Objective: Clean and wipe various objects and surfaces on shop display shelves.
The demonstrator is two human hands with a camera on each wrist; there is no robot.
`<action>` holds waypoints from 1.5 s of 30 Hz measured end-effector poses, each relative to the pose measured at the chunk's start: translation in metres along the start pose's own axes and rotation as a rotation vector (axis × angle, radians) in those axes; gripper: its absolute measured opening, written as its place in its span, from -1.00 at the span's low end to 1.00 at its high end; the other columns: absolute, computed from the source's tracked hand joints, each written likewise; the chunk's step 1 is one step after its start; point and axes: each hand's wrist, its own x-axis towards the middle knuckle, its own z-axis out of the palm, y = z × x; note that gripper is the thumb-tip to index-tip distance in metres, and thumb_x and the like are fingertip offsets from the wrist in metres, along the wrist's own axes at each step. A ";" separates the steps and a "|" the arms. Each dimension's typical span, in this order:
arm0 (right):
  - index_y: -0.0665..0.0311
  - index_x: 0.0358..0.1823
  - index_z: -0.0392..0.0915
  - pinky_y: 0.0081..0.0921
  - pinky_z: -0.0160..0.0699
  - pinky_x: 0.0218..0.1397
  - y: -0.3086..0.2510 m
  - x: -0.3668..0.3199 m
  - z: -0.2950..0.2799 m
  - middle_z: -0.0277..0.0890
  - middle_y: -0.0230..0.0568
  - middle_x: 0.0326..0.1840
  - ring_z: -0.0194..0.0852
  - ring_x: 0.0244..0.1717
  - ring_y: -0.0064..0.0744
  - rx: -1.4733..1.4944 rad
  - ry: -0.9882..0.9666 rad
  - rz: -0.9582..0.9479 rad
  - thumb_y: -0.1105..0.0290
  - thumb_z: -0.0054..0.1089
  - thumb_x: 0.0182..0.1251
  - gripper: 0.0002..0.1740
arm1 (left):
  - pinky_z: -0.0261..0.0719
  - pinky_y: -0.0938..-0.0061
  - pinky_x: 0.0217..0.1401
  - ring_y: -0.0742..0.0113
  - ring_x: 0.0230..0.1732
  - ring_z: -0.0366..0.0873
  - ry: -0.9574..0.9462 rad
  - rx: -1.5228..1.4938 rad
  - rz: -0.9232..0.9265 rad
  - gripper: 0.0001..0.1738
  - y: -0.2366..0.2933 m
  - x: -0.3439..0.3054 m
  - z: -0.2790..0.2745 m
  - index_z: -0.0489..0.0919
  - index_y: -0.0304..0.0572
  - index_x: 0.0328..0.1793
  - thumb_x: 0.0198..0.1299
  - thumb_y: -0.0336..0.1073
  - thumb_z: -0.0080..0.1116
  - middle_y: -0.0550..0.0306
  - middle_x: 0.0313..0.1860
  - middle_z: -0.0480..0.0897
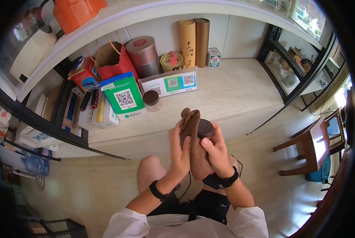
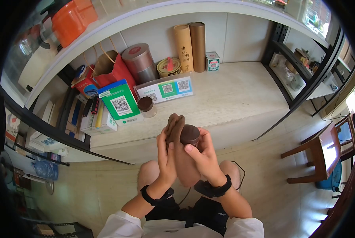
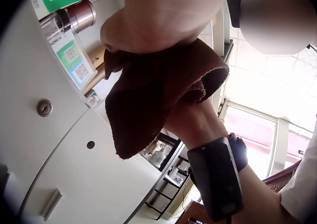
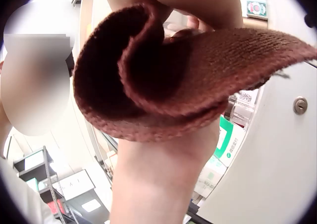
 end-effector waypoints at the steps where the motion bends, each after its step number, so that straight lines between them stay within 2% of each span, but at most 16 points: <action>1: 0.30 0.45 0.17 -0.42 0.24 0.45 0.000 -0.001 -0.005 0.38 -0.25 0.28 0.32 0.32 -0.45 0.042 -0.043 0.035 0.26 0.25 0.46 -0.35 | 0.04 0.22 0.59 0.07 0.54 0.18 -0.025 -0.030 -0.018 -0.46 0.000 0.002 0.000 0.17 -0.35 0.57 0.60 -0.20 -0.27 -0.12 0.50 0.28; 6: 0.35 0.49 0.26 -0.47 0.27 0.42 -0.003 -0.003 -0.017 0.39 -0.25 0.36 0.30 0.36 -0.50 0.142 -0.115 0.157 0.13 0.01 0.60 -0.40 | 0.07 0.22 0.58 0.07 0.52 0.21 -0.086 -0.188 -0.247 -0.41 -0.004 0.001 -0.005 0.15 -0.39 0.57 0.60 -0.13 -0.31 -0.14 0.51 0.26; 10: 0.37 0.50 0.27 -0.50 0.27 0.41 -0.003 0.005 -0.009 0.44 -0.25 0.31 0.32 0.34 -0.51 0.058 0.006 0.130 0.17 -0.13 0.67 -0.45 | 0.11 0.26 0.56 0.08 0.49 0.24 -0.013 -0.127 -0.099 -0.43 -0.010 0.000 0.001 0.14 -0.39 0.58 0.56 -0.23 -0.18 -0.12 0.42 0.31; 13: 0.39 0.46 0.29 -0.51 0.28 0.39 -0.003 0.008 -0.007 0.44 -0.24 0.31 0.34 0.32 -0.49 -0.161 0.075 0.068 0.18 -0.09 0.65 -0.46 | 0.24 0.31 0.47 0.06 0.39 0.32 0.081 -0.025 0.051 -0.43 -0.012 -0.001 0.011 0.18 -0.38 0.56 0.48 -0.40 -0.04 -0.10 0.27 0.38; 16: 0.40 0.41 0.30 -0.48 0.29 0.38 0.001 0.001 -0.006 0.44 -0.20 0.31 0.36 0.30 -0.46 -0.197 0.019 0.060 0.18 -0.04 0.62 -0.48 | 0.30 0.28 0.39 0.03 0.30 0.37 -0.001 0.101 0.037 -0.47 -0.012 0.007 0.002 0.25 -0.36 0.52 0.45 -0.44 -0.03 -0.14 0.24 0.39; 17: 0.40 0.40 0.29 -0.47 0.30 0.37 0.001 0.000 -0.007 0.44 -0.19 0.30 0.37 0.28 -0.46 -0.198 0.000 0.067 0.18 -0.01 0.61 -0.48 | 0.42 0.29 0.21 0.01 0.09 0.49 0.056 0.093 0.078 -0.56 -0.014 0.013 0.002 0.42 -0.32 0.41 0.42 -0.48 0.01 -0.13 0.09 0.48; 20: 0.39 0.39 0.27 -0.46 0.34 0.32 -0.011 0.004 -0.020 0.46 -0.16 0.26 0.40 0.22 -0.45 -0.150 -0.087 0.067 0.16 0.09 0.55 -0.43 | 0.51 0.30 0.03 -0.02 -0.09 0.56 -0.058 0.226 0.126 -0.66 -0.022 0.032 -0.017 0.55 -0.30 0.26 0.38 -0.49 0.07 -0.10 -0.09 0.55; 21: 0.38 0.40 0.26 -0.46 0.34 0.31 -0.018 0.004 -0.021 0.46 -0.15 0.25 0.40 0.20 -0.45 -0.123 -0.126 0.033 0.15 0.11 0.53 -0.41 | 0.53 0.25 -0.11 -0.07 -0.21 0.57 0.036 0.285 0.168 -0.72 -0.038 0.038 -0.022 0.62 -0.29 0.14 0.32 -0.49 0.13 -0.09 -0.21 0.57; 23: 0.38 0.42 0.24 -0.43 0.35 0.31 -0.029 0.012 -0.024 0.47 -0.14 0.22 0.41 0.21 -0.41 -0.128 -0.112 -0.053 0.13 0.20 0.46 -0.33 | 0.51 0.21 -0.18 -0.03 -0.22 0.57 0.071 0.499 0.221 -0.75 -0.071 0.044 -0.031 0.65 -0.22 0.04 0.22 -0.42 0.24 0.01 -0.23 0.58; 24: 0.38 0.40 0.24 -0.43 0.35 0.34 -0.040 0.020 -0.019 0.48 -0.14 0.20 0.42 0.24 -0.36 -0.083 -0.085 -0.041 0.24 0.27 0.42 -0.35 | 0.50 0.21 -0.22 0.02 -0.23 0.58 0.076 0.647 0.270 -0.76 -0.080 0.045 -0.035 0.66 -0.17 0.00 0.19 -0.38 0.29 0.07 -0.25 0.58; 28: 0.39 0.32 0.28 -0.38 0.47 0.28 -0.021 0.097 -0.003 0.52 -0.16 0.12 0.48 0.16 -0.43 -0.442 -0.149 -0.236 0.45 0.48 0.23 -0.30 | 0.48 0.24 -0.30 0.11 -0.29 0.56 0.083 0.743 0.359 -0.75 -0.075 0.045 -0.023 0.69 -0.09 -0.09 0.09 -0.28 0.38 0.18 -0.31 0.57; 32: 0.42 0.28 0.38 -0.30 0.52 0.20 0.004 0.143 0.007 0.59 -0.12 0.13 0.55 0.14 -0.34 -0.925 -0.153 -0.231 0.24 0.58 0.12 -0.23 | 0.48 0.25 -0.34 0.11 -0.35 0.56 0.094 0.741 0.423 -0.72 -0.079 0.042 -0.025 0.71 -0.10 -0.15 -0.04 -0.30 0.44 0.17 -0.36 0.56; 35: 0.47 0.23 0.44 -0.26 0.57 0.13 0.026 0.160 0.008 0.61 0.03 0.08 0.58 0.11 -0.09 -0.933 -0.126 -0.173 0.16 0.58 0.05 -0.21 | 0.49 0.28 -0.33 0.14 -0.34 0.56 0.108 0.757 0.438 -0.69 -0.082 0.040 -0.023 0.72 -0.09 -0.16 -0.11 -0.32 0.46 0.19 -0.35 0.56; 38: 0.50 0.23 0.45 -0.29 0.59 0.07 0.043 0.169 0.002 0.63 0.07 0.01 0.59 0.07 -0.09 -0.964 -0.130 -0.207 0.13 0.58 0.07 -0.20 | 0.49 0.27 -0.32 0.14 -0.32 0.56 0.111 0.741 0.426 -0.67 -0.083 0.039 -0.023 0.72 -0.09 -0.14 -0.12 -0.32 0.47 0.20 -0.35 0.56; 41: 0.47 0.26 0.46 -0.32 0.58 0.06 0.052 0.162 -0.008 0.66 0.02 -0.10 0.59 -0.02 -0.09 -0.891 -0.068 -0.334 0.17 0.44 0.25 -0.33 | 0.49 0.30 -0.31 0.19 -0.30 0.55 0.093 0.756 0.443 -0.66 -0.084 0.038 -0.025 0.70 -0.06 -0.07 -0.04 -0.26 0.46 0.24 -0.33 0.53; 45: 0.37 0.36 0.43 -0.33 0.54 0.13 0.002 0.127 -0.038 0.60 0.02 0.03 0.57 -0.05 -0.10 -0.919 -0.146 -0.218 0.34 0.15 0.47 -0.51 | 0.49 0.27 -0.28 0.12 -0.27 0.57 0.072 0.707 0.385 -0.71 -0.080 0.038 -0.027 0.68 -0.11 -0.06 0.06 -0.28 0.41 0.17 -0.28 0.58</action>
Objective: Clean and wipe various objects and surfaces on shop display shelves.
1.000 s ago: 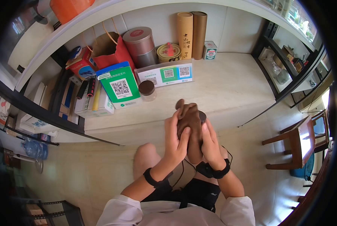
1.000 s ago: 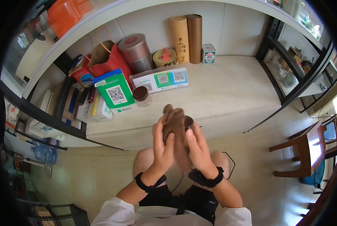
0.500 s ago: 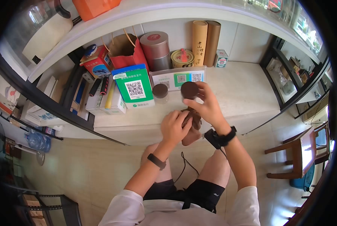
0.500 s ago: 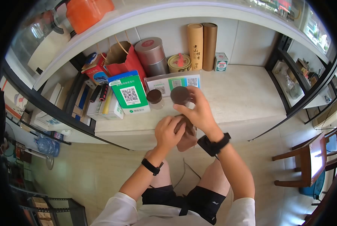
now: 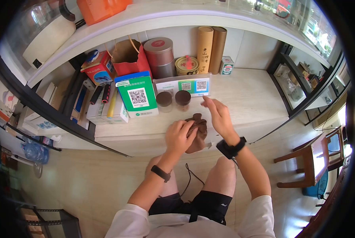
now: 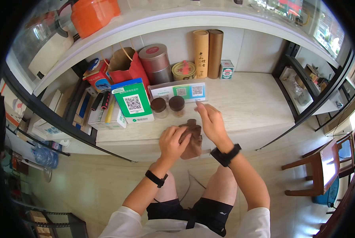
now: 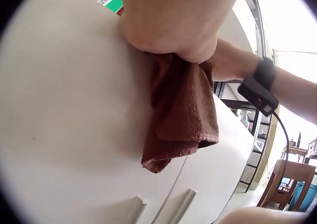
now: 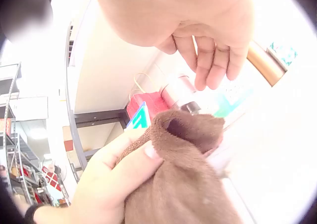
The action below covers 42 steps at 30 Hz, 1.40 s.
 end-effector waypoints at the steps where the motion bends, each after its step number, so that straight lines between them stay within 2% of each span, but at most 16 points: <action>1: 0.34 0.38 0.41 -0.33 0.53 0.15 -0.004 -0.017 -0.014 0.58 0.02 0.08 0.56 -0.03 -0.11 -0.031 -0.030 -0.058 0.39 0.08 0.50 -0.53 | 0.49 0.26 -0.28 0.10 -0.27 0.57 -0.007 -0.036 -0.030 -0.71 0.001 0.000 -0.002 0.67 -0.13 -0.05 0.10 -0.28 0.39 0.15 -0.26 0.59; 5: 0.27 0.45 0.36 -0.27 0.48 0.22 -0.032 -0.069 -0.050 0.46 0.02 0.27 0.49 0.12 -0.11 0.022 -0.067 -0.142 0.49 -0.01 0.50 -0.50 | 0.54 0.28 -0.19 0.02 -0.23 0.60 0.022 -0.319 -0.129 -0.74 0.035 0.016 0.010 0.63 -0.28 0.03 0.24 -0.37 0.31 -0.01 -0.22 0.61; 6: 0.31 0.50 0.28 -0.26 0.43 0.30 -0.035 -0.075 -0.059 0.40 0.00 0.37 0.39 0.31 -0.11 0.006 -0.066 -0.168 0.51 0.00 0.48 -0.44 | 0.56 0.29 -0.14 -0.01 -0.19 0.61 0.013 -0.357 -0.133 -0.72 0.052 0.026 0.015 0.59 -0.33 0.07 0.28 -0.37 0.28 -0.08 -0.20 0.60; 8: 0.35 0.52 0.23 -0.27 0.40 0.36 -0.034 -0.079 -0.077 0.33 0.00 0.44 0.33 0.40 -0.13 0.051 0.059 -0.161 0.48 0.04 0.47 -0.40 | 0.56 0.29 -0.12 -0.04 -0.17 0.60 0.061 -0.444 -0.118 -0.73 0.079 0.055 0.035 0.58 -0.35 0.07 0.31 -0.37 0.26 -0.09 -0.18 0.60; 11: 0.40 0.55 0.14 -0.25 0.34 0.43 -0.028 -0.069 -0.115 0.23 0.04 0.53 0.25 0.50 -0.14 0.038 0.189 -0.048 0.41 0.10 0.50 -0.34 | 0.46 0.17 0.09 -0.10 0.03 0.55 -0.071 -0.367 -0.115 -0.59 0.103 0.108 0.065 0.52 -0.37 0.16 0.39 -0.16 0.19 -0.15 -0.07 0.60; 13: 0.32 0.52 0.23 -0.26 0.33 0.44 -0.006 -0.059 -0.140 0.24 0.12 0.53 0.26 0.50 -0.05 -0.125 0.329 -0.017 0.39 0.16 0.46 -0.36 | 0.35 0.10 0.23 -0.12 0.17 0.45 -0.113 -0.295 -0.181 -0.47 0.108 0.116 0.082 0.46 -0.34 0.28 0.39 -0.07 0.17 -0.16 0.09 0.56; 19: 0.17 0.40 0.46 -0.20 0.29 0.46 0.019 -0.046 -0.167 0.21 0.30 0.50 0.21 0.48 0.25 -0.469 0.087 -0.061 0.34 0.26 0.36 -0.43 | 0.32 0.08 0.31 -0.12 0.26 0.37 -0.331 -0.129 0.043 -0.50 0.060 0.066 0.048 0.46 -0.26 0.32 0.32 -0.19 0.20 -0.11 0.23 0.47; 23: 0.19 0.54 0.22 0.11 0.02 0.58 0.085 -0.018 -0.127 0.00 0.33 0.60 -0.07 0.60 0.35 -0.852 -0.193 -0.015 -0.01 0.11 0.43 -0.25 | 0.32 0.08 0.35 -0.13 0.28 0.36 -0.399 0.004 0.073 -0.54 0.030 0.041 0.044 0.49 -0.26 0.27 0.32 -0.21 0.19 -0.11 0.23 0.46; 26: 0.22 0.58 0.11 0.19 -0.15 0.62 0.076 -0.008 -0.086 -0.10 0.31 0.64 -0.18 0.64 0.33 -0.881 -0.254 -0.266 -0.12 0.01 0.45 -0.17 | 0.31 0.05 0.38 -0.14 0.31 0.34 -0.392 -0.001 0.064 -0.53 0.030 0.043 0.042 0.46 -0.30 0.27 0.32 -0.21 0.19 -0.12 0.25 0.45; 29: 0.26 0.54 0.17 0.16 -0.19 0.64 0.054 0.004 -0.062 -0.03 0.27 0.62 -0.15 0.64 0.28 -0.796 -0.435 -0.327 -0.03 0.03 0.46 -0.24 | 0.27 0.03 0.40 -0.17 0.33 0.32 -0.356 -0.042 0.017 -0.51 0.030 0.041 0.045 0.42 -0.32 0.27 0.30 -0.22 0.19 -0.13 0.28 0.44; 32: 0.27 0.53 0.19 0.13 -0.16 0.64 0.099 0.029 -0.102 0.01 0.25 0.61 -0.11 0.63 0.27 -0.801 -0.309 -0.342 0.01 0.05 0.46 -0.26 | 0.22 0.02 0.42 -0.19 0.33 0.30 -0.348 -0.089 -0.027 -0.51 0.027 0.039 0.038 0.40 -0.30 0.26 0.29 -0.22 0.19 -0.13 0.28 0.43; 34: 0.28 0.55 0.15 0.05 -0.16 0.66 0.131 0.051 -0.162 0.02 0.21 0.61 -0.08 0.60 0.28 -1.329 -0.316 -0.323 0.03 0.03 0.48 -0.25 | 0.23 0.02 0.41 -0.18 0.33 0.31 -0.345 -0.103 -0.035 -0.51 0.027 0.040 0.035 0.40 -0.30 0.26 0.29 -0.22 0.19 -0.13 0.28 0.43; 35: 0.26 0.59 0.06 0.07 -0.21 0.66 0.146 0.054 -0.180 -0.05 0.23 0.63 -0.16 0.63 0.30 -1.120 -0.127 0.114 0.00 -0.01 0.50 -0.22 | 0.23 0.03 0.41 -0.18 0.33 0.31 -0.341 -0.111 -0.033 -0.51 0.027 0.041 0.036 0.41 -0.30 0.25 0.28 -0.21 0.19 -0.12 0.27 0.43; 36: 0.28 0.61 0.00 0.08 -0.23 0.67 0.133 0.056 -0.191 -0.13 0.27 0.65 -0.25 0.65 0.35 -1.079 -0.093 0.337 -0.03 -0.02 0.50 -0.17 | 0.22 0.03 0.41 -0.17 0.33 0.31 -0.335 -0.097 -0.024 -0.51 0.027 0.040 0.037 0.42 -0.29 0.25 0.28 -0.20 0.20 -0.11 0.27 0.44; 39: 0.31 0.60 0.00 0.07 -0.25 0.67 0.142 0.053 -0.183 -0.17 0.31 0.66 -0.29 0.66 0.35 -1.080 -0.019 0.333 -0.08 -0.03 0.48 -0.14 | 0.26 0.00 0.40 -0.15 0.34 0.33 -0.374 -0.064 -0.009 -0.48 0.030 0.043 0.038 0.45 -0.30 0.23 0.23 -0.18 0.27 -0.12 0.27 0.45; 42: 0.31 0.60 0.02 0.05 -0.15 0.66 0.147 0.043 -0.167 -0.13 0.30 0.65 -0.20 0.65 0.35 -1.078 -0.214 0.017 -0.06 0.02 0.47 -0.14 | 0.26 -0.01 0.39 -0.13 0.33 0.34 -0.392 -0.038 -0.003 -0.47 0.032 0.045 0.039 0.46 -0.30 0.22 0.22 -0.17 0.28 -0.11 0.26 0.46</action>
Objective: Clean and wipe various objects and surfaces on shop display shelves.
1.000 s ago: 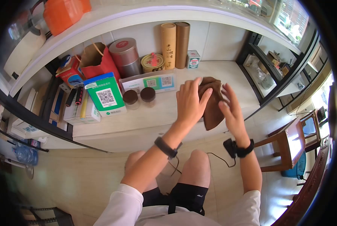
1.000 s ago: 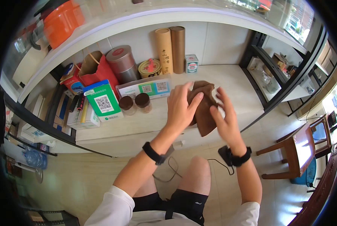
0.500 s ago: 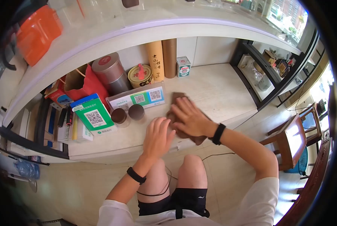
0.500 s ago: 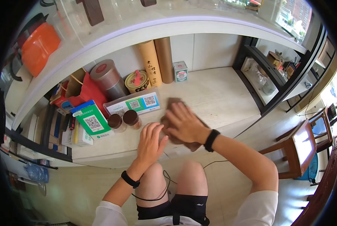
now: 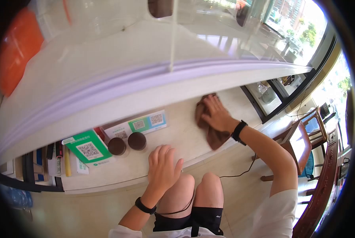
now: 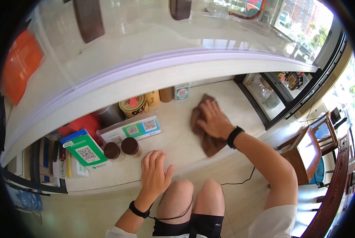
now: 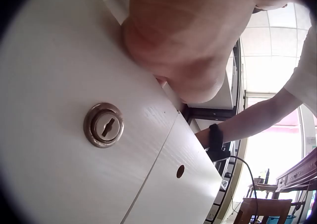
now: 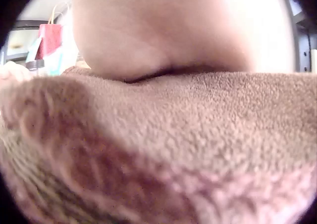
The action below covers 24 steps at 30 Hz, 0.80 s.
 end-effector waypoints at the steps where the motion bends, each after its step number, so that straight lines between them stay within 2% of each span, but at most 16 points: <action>1: 0.30 0.59 0.03 0.06 -0.13 0.65 -0.013 -0.003 -0.012 -0.11 0.30 0.65 -0.17 0.63 0.37 0.044 -0.060 -0.061 -0.04 0.03 0.47 -0.15 | 0.24 -0.01 0.39 -0.14 0.33 0.33 -0.008 -0.002 0.001 -0.49 0.000 0.000 0.001 0.45 -0.29 0.23 0.24 -0.16 0.25 -0.11 0.26 0.46; 4: 0.15 0.61 0.05 0.07 -0.02 0.62 0.004 0.010 -0.032 -0.10 0.26 0.65 -0.13 0.61 0.37 0.099 -0.254 -0.133 -0.04 0.01 0.49 -0.21 | 0.22 -0.01 0.39 -0.14 0.32 0.33 -0.026 0.001 0.011 -0.50 0.000 0.000 0.002 0.45 -0.28 0.23 0.29 -0.12 0.18 -0.09 0.24 0.47; 6: 0.03 0.61 0.09 0.07 0.05 0.60 0.035 0.030 -0.022 -0.06 0.23 0.63 -0.11 0.61 0.35 0.138 -0.211 0.079 -0.04 0.01 0.49 -0.26 | 0.23 -0.01 0.37 -0.14 0.31 0.34 -0.027 0.003 0.012 -0.50 0.001 0.001 0.002 0.45 -0.28 0.22 0.29 -0.11 0.19 -0.09 0.23 0.48; 8: -0.12 0.54 0.23 0.06 0.17 0.55 0.046 0.042 -0.024 -0.01 0.19 0.60 -0.02 0.57 0.30 0.127 -0.116 0.231 -0.02 -0.01 0.51 -0.38 | 0.23 -0.01 0.36 -0.13 0.31 0.34 -0.025 0.041 0.021 -0.51 0.000 0.002 0.002 0.46 -0.27 0.21 0.28 -0.11 0.19 -0.07 0.21 0.49; 9: -0.11 0.46 0.35 0.06 0.16 0.55 0.045 0.049 -0.008 0.20 0.16 0.48 0.09 0.51 0.27 -0.069 0.023 0.191 0.05 -0.01 0.51 -0.47 | 0.24 -0.01 0.35 -0.12 0.30 0.35 -0.024 0.057 0.019 -0.51 0.001 0.002 0.003 0.47 -0.27 0.20 0.28 -0.11 0.19 -0.07 0.21 0.49; 12: 0.12 0.39 0.38 -0.02 0.22 0.51 0.052 0.081 0.013 0.43 0.06 0.26 0.19 0.45 0.15 -0.191 -0.026 -0.094 0.15 0.03 0.45 -0.47 | 0.23 -0.01 0.35 -0.10 0.30 0.35 -0.011 0.103 0.023 -0.54 0.002 0.002 0.005 0.48 -0.25 0.18 0.29 -0.10 0.17 -0.05 0.19 0.50; 14: 0.33 0.36 0.36 -0.08 0.30 0.43 0.037 0.084 0.013 0.48 -0.02 0.18 0.29 0.36 0.04 -0.077 0.146 -0.205 0.23 0.06 0.40 -0.45 | 0.23 -0.01 0.35 -0.09 0.30 0.35 -0.012 0.110 0.022 -0.55 0.002 0.001 0.005 0.48 -0.24 0.17 0.29 -0.10 0.16 -0.04 0.19 0.50; 16: 0.30 0.37 0.35 -0.09 0.32 0.42 0.027 0.077 -0.007 0.48 -0.03 0.16 0.31 0.34 0.03 -0.014 0.252 -0.275 0.25 0.06 0.39 -0.44 | 0.21 -0.03 0.35 -0.07 0.30 0.34 -0.018 0.108 0.010 -0.56 0.001 0.000 0.006 0.49 -0.22 0.17 0.31 -0.08 0.13 -0.02 0.20 0.49; 19: 0.22 0.40 0.38 -0.15 0.33 0.43 0.043 0.076 -0.015 0.45 0.05 0.28 0.31 0.36 0.02 0.074 0.079 -0.157 0.21 0.02 0.41 -0.44 | 0.19 -0.05 0.36 -0.06 0.31 0.32 -0.016 0.131 -0.010 -0.55 0.002 -0.002 0.004 0.49 -0.22 0.16 0.33 -0.05 0.09 -0.02 0.20 0.49; 21: 0.20 0.41 0.40 -0.18 0.30 0.45 0.083 0.089 -0.003 0.40 0.07 0.38 0.27 0.43 0.02 -0.023 -0.203 0.007 0.15 -0.01 0.44 -0.44 | 0.18 -0.07 0.37 -0.06 0.31 0.31 -0.019 0.138 0.001 -0.54 0.002 -0.004 0.005 0.49 -0.22 0.17 0.33 -0.02 0.08 -0.02 0.20 0.49; 23: 0.14 0.38 0.46 -0.11 0.25 0.49 0.097 0.075 -0.025 0.32 0.05 0.49 0.18 0.53 0.08 0.163 0.022 0.190 0.04 -0.09 0.49 -0.44 | 0.19 -0.09 0.37 -0.05 0.31 0.31 -0.007 0.168 -0.007 -0.50 -0.002 -0.003 0.006 0.50 -0.23 0.17 0.31 0.01 0.09 -0.03 0.21 0.49; 24: 0.14 0.38 0.46 -0.08 0.23 0.49 0.113 0.068 -0.025 0.31 0.04 0.50 0.16 0.53 0.09 0.152 0.077 0.266 0.04 -0.10 0.49 -0.44 | 0.20 -0.11 0.37 -0.05 0.31 0.32 -0.010 0.181 -0.005 -0.48 -0.002 -0.002 0.006 0.51 -0.25 0.17 0.30 0.03 0.12 -0.03 0.20 0.49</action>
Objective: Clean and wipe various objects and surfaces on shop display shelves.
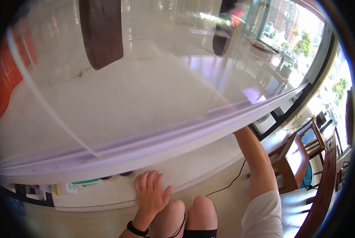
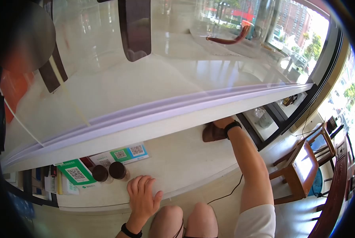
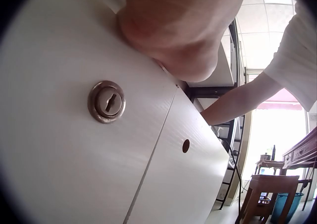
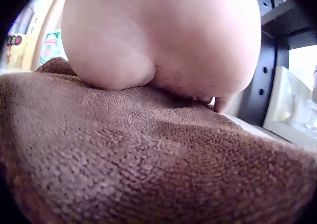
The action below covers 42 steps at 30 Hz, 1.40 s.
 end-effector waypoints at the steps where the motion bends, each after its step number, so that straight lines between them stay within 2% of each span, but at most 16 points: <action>1: 0.13 0.38 0.46 -0.06 0.22 0.49 0.018 -0.002 -0.001 0.30 0.04 0.51 0.14 0.54 0.11 -0.068 0.031 0.074 0.03 -0.11 0.50 -0.44 | 0.22 -0.12 0.37 -0.04 0.31 0.32 -0.008 0.005 0.008 -0.46 0.003 0.001 0.001 0.52 -0.26 0.17 0.29 0.04 0.14 -0.04 0.20 0.50; 7: 0.09 0.40 0.45 0.07 0.16 0.51 0.066 0.021 0.043 0.22 0.01 0.57 0.03 0.60 0.17 -0.351 -0.073 0.317 -0.01 -0.14 0.51 -0.43 | 0.16 -0.11 0.39 -0.08 0.28 0.32 0.006 -0.007 0.004 -0.47 0.006 0.003 -0.001 0.49 -0.26 0.16 0.30 0.04 0.08 -0.04 0.17 0.50; 13: 0.12 -0.05 0.74 0.15 0.03 0.56 -0.039 -0.022 0.038 0.25 -0.07 0.52 0.10 0.50 0.23 -0.457 0.075 -0.707 0.11 -0.03 0.46 -0.61 | 0.15 -0.08 0.39 -0.08 0.27 0.33 0.026 0.034 0.022 -0.49 0.009 0.002 0.003 0.49 -0.27 0.15 0.39 0.06 -0.01 -0.05 0.15 0.51; 14: 0.09 0.21 0.61 0.10 0.01 0.60 -0.068 -0.035 0.023 0.16 -0.06 0.58 0.05 0.54 0.23 -0.523 -0.093 -0.743 0.05 -0.05 0.50 -0.55 | 0.15 -0.08 0.39 -0.08 0.27 0.33 0.027 0.031 0.028 -0.49 0.010 0.003 0.003 0.49 -0.27 0.14 0.40 0.06 -0.02 -0.05 0.15 0.51; 15: 0.04 0.49 0.30 0.01 0.00 0.62 -0.079 -0.047 0.025 0.08 0.00 0.60 -0.04 0.60 0.23 -0.083 -0.140 -0.395 -0.01 -0.05 0.51 -0.39 | 0.15 -0.08 0.39 -0.08 0.27 0.33 0.028 0.029 0.035 -0.49 0.010 0.003 0.002 0.49 -0.27 0.14 0.40 0.05 -0.03 -0.04 0.15 0.51; 17: -0.01 0.61 0.02 -0.04 -0.01 0.63 -0.048 -0.046 0.024 0.03 0.07 0.61 -0.14 0.64 0.25 -0.112 -0.175 -0.393 -0.07 -0.06 0.51 -0.26 | 0.15 -0.08 0.39 -0.08 0.27 0.33 0.019 0.029 0.051 -0.49 0.007 0.001 -0.001 0.49 -0.28 0.14 0.41 0.05 -0.04 -0.04 0.15 0.51; 19: 0.04 0.56 0.16 -0.01 0.07 0.58 0.024 -0.041 0.035 0.04 0.05 0.61 -0.04 0.59 0.22 -0.104 0.021 -0.301 -0.05 -0.07 0.51 -0.32 | 0.15 -0.08 0.39 -0.08 0.27 0.33 0.020 0.026 0.052 -0.49 0.008 -0.001 0.002 0.50 -0.28 0.13 0.41 0.05 -0.05 -0.04 0.15 0.51; 20: 0.05 0.54 0.22 0.02 0.09 0.55 0.046 -0.048 0.026 0.06 0.03 0.61 0.01 0.58 0.16 -0.439 -0.025 -0.197 -0.06 -0.10 0.51 -0.34 | 0.15 -0.08 0.39 -0.08 0.27 0.33 0.017 0.035 0.057 -0.50 0.007 -0.002 0.001 0.50 -0.27 0.13 0.41 0.05 -0.05 -0.04 0.15 0.51; 22: 0.09 0.41 0.42 0.13 0.05 0.54 0.039 -0.063 0.009 0.09 -0.04 0.61 0.02 0.56 0.25 -0.261 0.201 0.335 -0.05 -0.16 0.53 -0.41 | 0.14 -0.08 0.39 -0.08 0.27 0.33 0.024 0.044 0.054 -0.50 0.009 0.001 0.003 0.50 -0.27 0.13 0.42 0.05 -0.06 -0.04 0.15 0.51; 25: 0.08 0.38 0.47 0.15 0.02 0.57 -0.001 -0.067 0.002 0.09 -0.02 0.61 -0.01 0.56 0.30 -0.526 0.003 0.098 -0.03 -0.14 0.52 -0.43 | 0.13 -0.07 0.40 -0.07 0.28 0.32 0.029 0.054 0.065 -0.52 0.011 0.002 0.000 0.50 -0.25 0.13 0.42 0.03 -0.06 -0.04 0.15 0.51; 29: 0.04 0.45 0.39 0.13 -0.06 0.63 -0.093 -0.107 0.018 0.11 0.04 0.57 -0.01 0.57 0.26 -0.368 0.002 -0.674 -0.08 -0.11 0.50 -0.39 | 0.12 -0.06 0.40 -0.07 0.28 0.32 0.013 0.057 0.067 -0.53 0.010 0.000 0.000 0.50 -0.24 0.14 0.42 0.01 -0.07 -0.04 0.16 0.51; 32: 0.02 0.56 0.12 -0.01 0.06 0.60 -0.099 -0.134 0.012 0.21 0.04 0.45 -0.01 0.59 0.20 -0.094 -0.006 -0.519 -0.11 -0.06 0.50 -0.28 | 0.12 -0.06 0.41 -0.08 0.28 0.31 -0.005 0.044 0.073 -0.54 0.010 0.000 0.000 0.50 -0.25 0.15 0.42 0.00 -0.07 -0.05 0.16 0.50; 35: 0.14 0.42 0.33 0.08 0.18 0.47 -0.002 -0.115 0.024 0.20 -0.05 0.48 0.06 0.51 0.23 -0.227 0.177 -0.445 -0.09 -0.01 0.46 -0.34 | 0.12 -0.06 0.41 -0.08 0.28 0.32 0.003 0.040 0.086 -0.56 0.008 -0.003 0.001 0.50 -0.25 0.15 0.42 -0.03 -0.06 -0.05 0.16 0.50; 38: 0.12 0.50 0.28 0.08 0.02 0.58 0.038 -0.129 0.000 0.19 0.05 0.52 0.04 0.53 0.22 -0.321 0.122 0.180 -0.04 -0.07 0.50 -0.35 | 0.12 -0.06 0.41 -0.09 0.28 0.32 0.005 0.035 0.087 -0.58 0.009 -0.002 -0.001 0.50 -0.24 0.15 0.41 -0.05 -0.05 -0.05 0.17 0.51; 41: 0.14 0.52 0.24 0.13 -0.01 0.60 -0.011 -0.147 -0.009 0.19 0.16 0.50 0.01 0.56 0.25 -0.726 -0.040 -0.271 -0.03 -0.09 0.54 -0.35 | 0.12 -0.06 0.41 -0.09 0.28 0.32 0.008 0.035 0.072 -0.59 0.010 -0.001 0.000 0.50 -0.23 0.15 0.41 -0.06 -0.04 -0.04 0.17 0.51; 42: 0.17 0.48 0.29 0.12 0.00 0.61 -0.043 -0.160 -0.013 0.21 0.16 0.49 0.02 0.57 0.25 -0.559 -0.012 -0.424 -0.01 -0.07 0.53 -0.37 | 0.12 -0.06 0.40 -0.09 0.28 0.32 0.006 0.033 0.064 -0.59 0.009 -0.001 0.000 0.50 -0.22 0.15 0.41 -0.06 -0.04 -0.04 0.17 0.51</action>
